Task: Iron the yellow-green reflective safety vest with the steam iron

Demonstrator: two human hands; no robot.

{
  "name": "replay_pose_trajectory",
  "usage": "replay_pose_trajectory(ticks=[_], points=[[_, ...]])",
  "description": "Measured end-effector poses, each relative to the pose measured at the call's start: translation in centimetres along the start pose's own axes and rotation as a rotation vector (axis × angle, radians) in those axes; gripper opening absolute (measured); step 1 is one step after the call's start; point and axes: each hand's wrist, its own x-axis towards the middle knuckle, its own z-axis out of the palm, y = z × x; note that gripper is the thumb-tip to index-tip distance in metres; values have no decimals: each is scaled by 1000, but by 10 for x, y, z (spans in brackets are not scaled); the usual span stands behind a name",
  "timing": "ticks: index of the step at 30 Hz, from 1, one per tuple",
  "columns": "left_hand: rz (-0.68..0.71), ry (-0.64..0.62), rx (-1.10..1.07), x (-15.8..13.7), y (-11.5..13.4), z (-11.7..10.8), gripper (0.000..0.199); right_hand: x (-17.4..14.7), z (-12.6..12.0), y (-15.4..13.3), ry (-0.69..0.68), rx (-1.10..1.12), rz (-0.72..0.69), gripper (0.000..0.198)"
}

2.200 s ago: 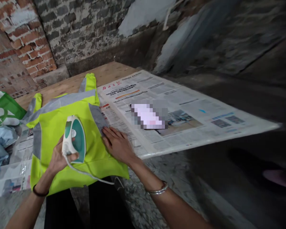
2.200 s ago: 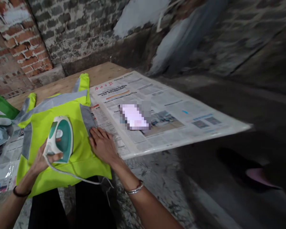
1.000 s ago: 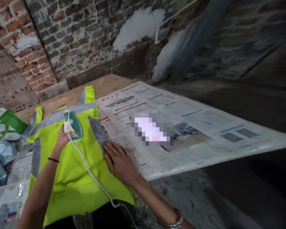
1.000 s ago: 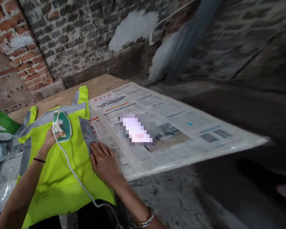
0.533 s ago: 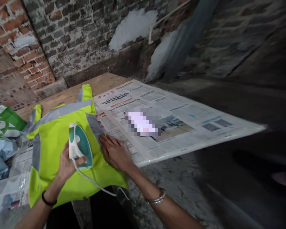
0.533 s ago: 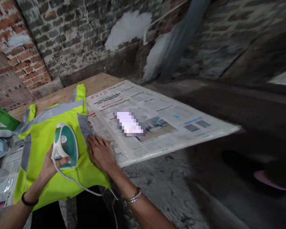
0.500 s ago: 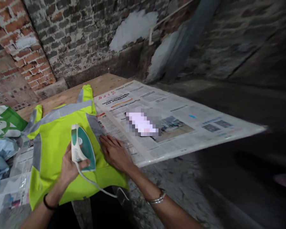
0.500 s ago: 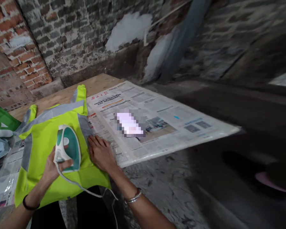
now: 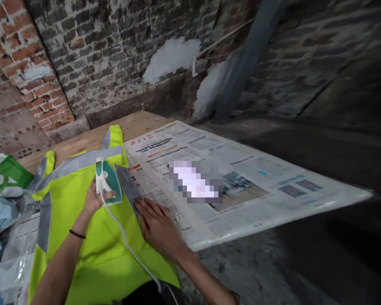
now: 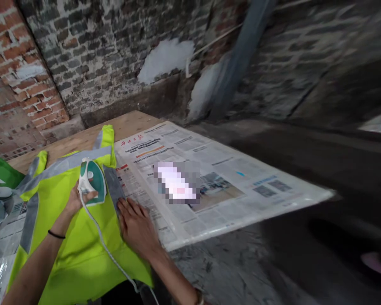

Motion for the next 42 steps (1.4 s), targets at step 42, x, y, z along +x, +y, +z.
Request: replay_pose_trajectory(ticks=[42], points=[[109,254,485,-111,-28,-163,61,-4,23,17,25,-3,-30,50]])
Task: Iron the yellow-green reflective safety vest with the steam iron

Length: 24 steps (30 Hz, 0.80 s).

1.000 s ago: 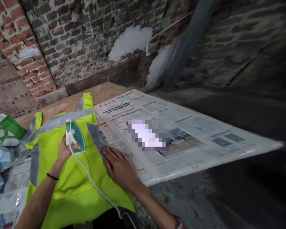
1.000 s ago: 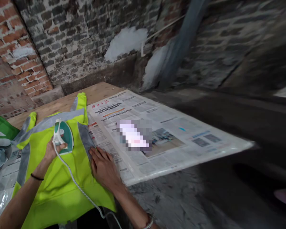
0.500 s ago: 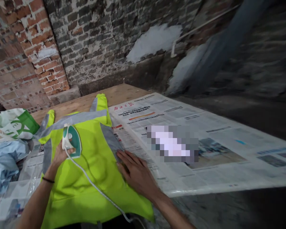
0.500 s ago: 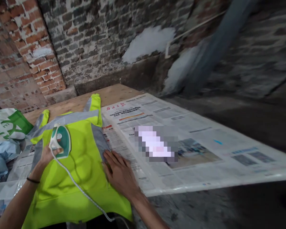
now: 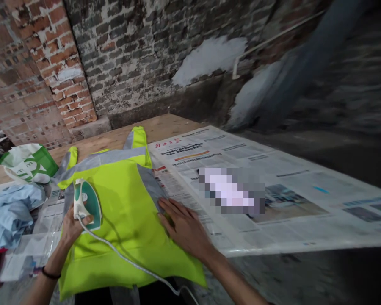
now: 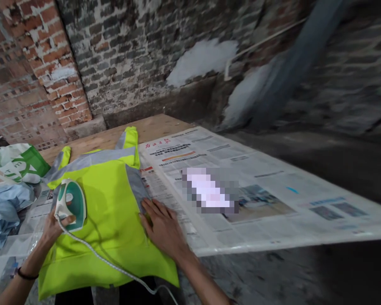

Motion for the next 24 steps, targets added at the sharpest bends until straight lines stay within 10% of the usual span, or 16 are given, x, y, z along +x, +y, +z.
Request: replay_pose_trajectory(ticks=[13,24], points=[[-29,83,52,100,4,12,48,-2,-5,-1,-13,-13,12,51],[44,-111,7,-47,20,13,58,2,-8,-7,-9,-20,6,51]])
